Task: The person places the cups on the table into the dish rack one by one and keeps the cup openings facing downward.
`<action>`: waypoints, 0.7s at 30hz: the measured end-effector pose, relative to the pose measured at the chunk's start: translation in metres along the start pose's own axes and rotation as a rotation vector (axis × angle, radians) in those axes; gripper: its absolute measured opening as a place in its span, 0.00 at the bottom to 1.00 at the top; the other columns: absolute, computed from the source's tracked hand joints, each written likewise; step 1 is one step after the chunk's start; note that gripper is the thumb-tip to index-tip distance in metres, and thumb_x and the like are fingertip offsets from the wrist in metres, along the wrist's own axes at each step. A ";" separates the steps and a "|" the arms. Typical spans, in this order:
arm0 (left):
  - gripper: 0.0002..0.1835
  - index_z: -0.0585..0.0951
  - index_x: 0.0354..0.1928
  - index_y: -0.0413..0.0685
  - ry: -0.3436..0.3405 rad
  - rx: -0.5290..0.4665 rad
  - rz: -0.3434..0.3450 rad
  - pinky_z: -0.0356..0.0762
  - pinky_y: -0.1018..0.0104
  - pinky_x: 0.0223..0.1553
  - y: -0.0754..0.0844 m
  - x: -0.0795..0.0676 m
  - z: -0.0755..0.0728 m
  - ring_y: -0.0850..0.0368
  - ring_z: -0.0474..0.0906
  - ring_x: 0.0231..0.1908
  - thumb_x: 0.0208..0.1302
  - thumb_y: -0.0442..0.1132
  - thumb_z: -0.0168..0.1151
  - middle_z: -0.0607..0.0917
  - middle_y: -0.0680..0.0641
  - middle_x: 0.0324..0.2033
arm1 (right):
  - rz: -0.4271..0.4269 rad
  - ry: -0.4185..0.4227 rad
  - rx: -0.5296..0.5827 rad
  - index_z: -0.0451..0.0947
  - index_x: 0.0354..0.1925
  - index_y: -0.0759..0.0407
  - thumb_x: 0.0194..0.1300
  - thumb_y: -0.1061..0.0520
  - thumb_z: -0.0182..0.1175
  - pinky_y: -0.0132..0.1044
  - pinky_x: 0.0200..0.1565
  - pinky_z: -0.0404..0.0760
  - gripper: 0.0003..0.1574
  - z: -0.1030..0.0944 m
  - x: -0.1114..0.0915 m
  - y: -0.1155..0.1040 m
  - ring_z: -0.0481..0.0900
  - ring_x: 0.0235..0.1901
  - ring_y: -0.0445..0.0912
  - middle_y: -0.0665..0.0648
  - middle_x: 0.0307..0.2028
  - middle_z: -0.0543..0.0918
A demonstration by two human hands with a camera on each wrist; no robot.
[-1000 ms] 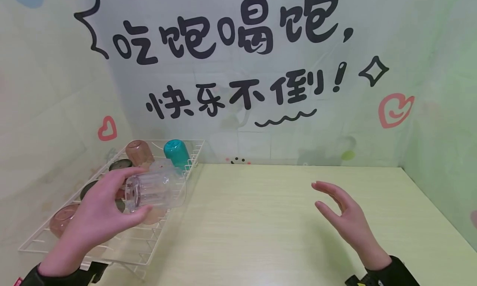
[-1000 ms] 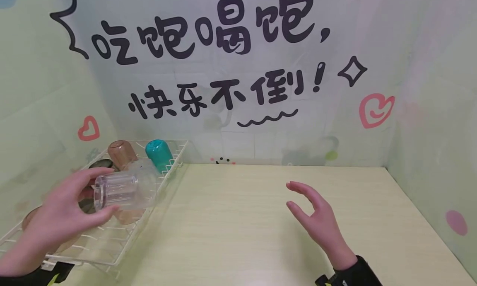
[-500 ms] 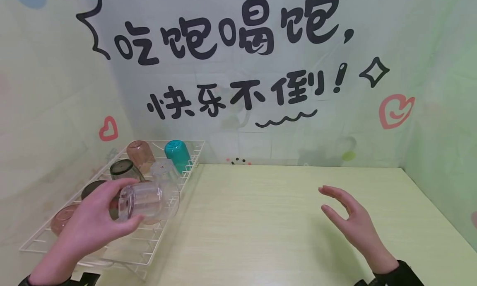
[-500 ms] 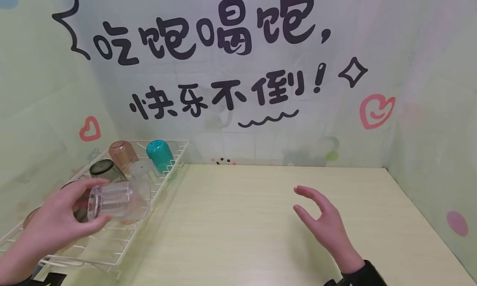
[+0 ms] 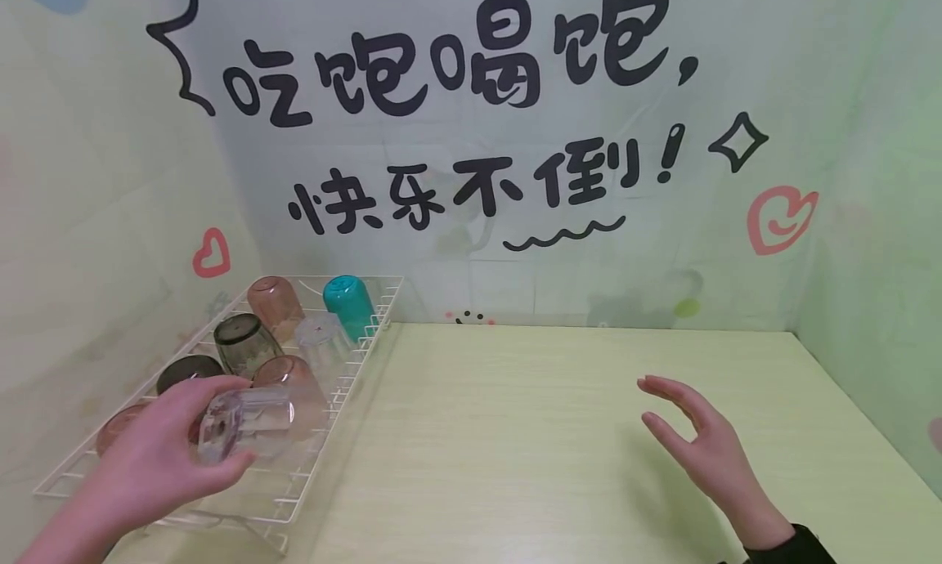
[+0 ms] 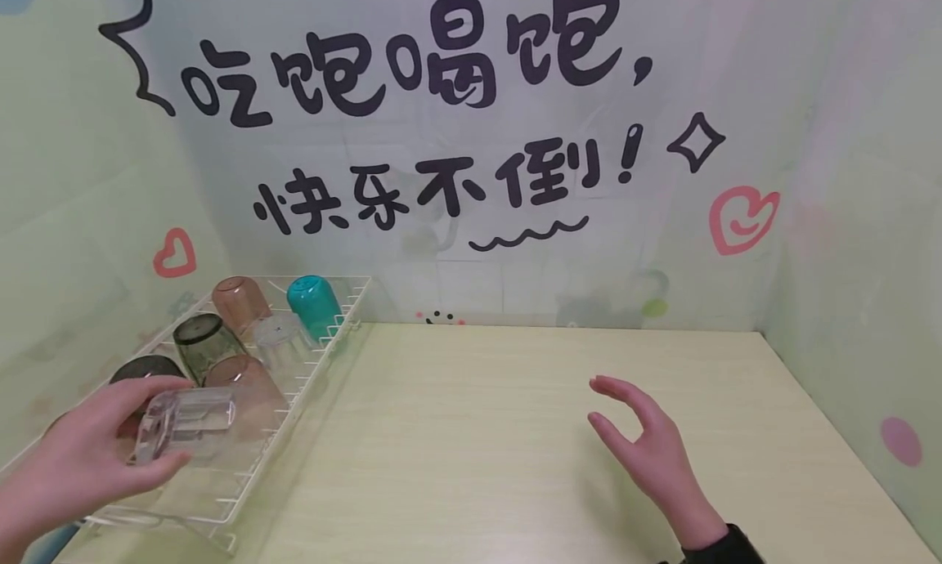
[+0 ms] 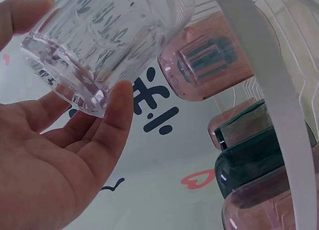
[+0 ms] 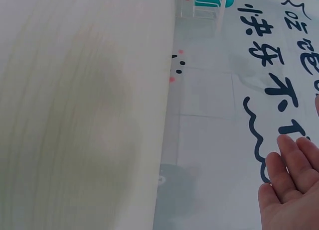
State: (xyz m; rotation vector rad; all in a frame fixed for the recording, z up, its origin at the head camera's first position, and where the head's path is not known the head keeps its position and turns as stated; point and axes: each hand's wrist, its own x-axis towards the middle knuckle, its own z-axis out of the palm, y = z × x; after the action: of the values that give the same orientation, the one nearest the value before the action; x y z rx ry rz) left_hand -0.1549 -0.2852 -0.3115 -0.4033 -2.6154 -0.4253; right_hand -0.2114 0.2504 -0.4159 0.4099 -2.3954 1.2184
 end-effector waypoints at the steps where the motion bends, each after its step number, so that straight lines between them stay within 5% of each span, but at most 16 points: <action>1: 0.38 0.75 0.51 0.51 0.004 0.006 0.004 0.72 0.66 0.32 -0.001 -0.002 0.000 0.64 0.67 0.40 0.31 0.49 0.77 0.78 0.50 0.43 | -0.001 0.002 -0.006 0.71 0.57 0.47 0.59 0.53 0.60 0.17 0.54 0.58 0.26 0.000 0.000 0.001 0.68 0.54 0.30 0.47 0.53 0.77; 7: 0.38 0.75 0.49 0.51 0.006 0.065 0.033 0.68 0.66 0.27 -0.010 -0.008 -0.004 0.66 0.67 0.33 0.27 0.48 0.77 0.78 0.52 0.40 | 0.034 0.004 -0.042 0.71 0.58 0.45 0.59 0.52 0.61 0.18 0.53 0.58 0.27 -0.003 -0.003 0.007 0.67 0.54 0.30 0.47 0.53 0.77; 16: 0.38 0.76 0.48 0.51 -0.002 0.124 0.063 0.65 0.65 0.38 -0.020 -0.013 -0.004 0.56 0.70 0.41 0.25 0.46 0.77 0.79 0.53 0.41 | 0.044 0.004 -0.039 0.70 0.58 0.44 0.58 0.53 0.61 0.17 0.52 0.58 0.29 -0.002 -0.003 0.014 0.67 0.54 0.30 0.48 0.54 0.76; 21: 0.37 0.76 0.47 0.49 -0.021 0.136 0.054 0.65 0.55 0.39 -0.022 -0.013 -0.002 0.50 0.71 0.42 0.24 0.45 0.76 0.79 0.49 0.41 | 0.035 0.004 -0.039 0.70 0.58 0.45 0.58 0.53 0.61 0.17 0.52 0.58 0.29 0.000 -0.003 0.016 0.67 0.54 0.30 0.48 0.54 0.76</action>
State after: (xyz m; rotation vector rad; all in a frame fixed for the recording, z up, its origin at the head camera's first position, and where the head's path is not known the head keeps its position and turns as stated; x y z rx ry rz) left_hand -0.1503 -0.3084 -0.3212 -0.4336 -2.6275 -0.2243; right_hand -0.2158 0.2602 -0.4285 0.3545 -2.4284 1.1839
